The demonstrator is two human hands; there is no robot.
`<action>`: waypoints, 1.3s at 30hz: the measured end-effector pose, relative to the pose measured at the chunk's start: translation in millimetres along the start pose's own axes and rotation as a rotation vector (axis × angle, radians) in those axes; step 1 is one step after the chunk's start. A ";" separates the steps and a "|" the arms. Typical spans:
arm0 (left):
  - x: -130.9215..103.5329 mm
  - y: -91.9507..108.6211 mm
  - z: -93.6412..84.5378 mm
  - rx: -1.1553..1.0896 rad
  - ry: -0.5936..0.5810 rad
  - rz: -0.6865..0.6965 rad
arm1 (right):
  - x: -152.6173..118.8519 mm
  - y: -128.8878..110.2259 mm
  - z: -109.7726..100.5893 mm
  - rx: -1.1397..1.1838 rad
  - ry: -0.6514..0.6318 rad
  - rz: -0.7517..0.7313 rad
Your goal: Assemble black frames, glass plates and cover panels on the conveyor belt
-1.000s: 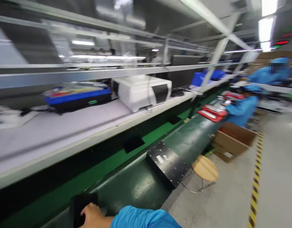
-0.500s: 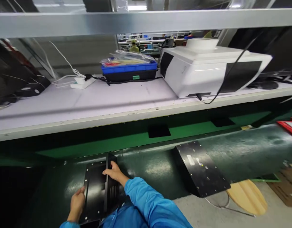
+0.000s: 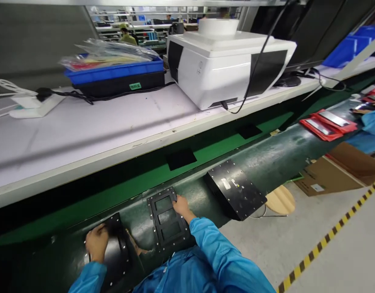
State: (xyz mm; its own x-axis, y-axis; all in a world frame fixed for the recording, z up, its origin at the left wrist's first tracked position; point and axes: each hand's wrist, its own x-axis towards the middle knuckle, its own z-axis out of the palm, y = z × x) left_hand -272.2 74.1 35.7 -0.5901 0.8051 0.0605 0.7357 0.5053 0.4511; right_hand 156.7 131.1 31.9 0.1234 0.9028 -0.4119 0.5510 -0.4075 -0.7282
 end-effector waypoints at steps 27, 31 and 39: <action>117.4 428.4 169.5 0.194 -0.431 0.736 | -25.8 84.1 0.6 -0.193 -0.036 0.104; 92.2 426.3 112.2 0.107 -0.501 0.769 | -26.8 82.9 -9.3 0.014 0.006 0.080; -24.6 288.4 26.2 -0.875 -0.523 0.313 | -39.3 12.6 -28.0 1.011 -0.384 0.022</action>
State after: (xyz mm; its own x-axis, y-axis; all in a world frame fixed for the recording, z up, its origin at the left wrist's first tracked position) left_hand -36.7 208.2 141.0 -0.0465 0.9989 -0.0113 0.2120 0.0210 0.9771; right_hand 181.9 94.3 54.3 -0.2388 0.8625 -0.4463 -0.4056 -0.5061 -0.7611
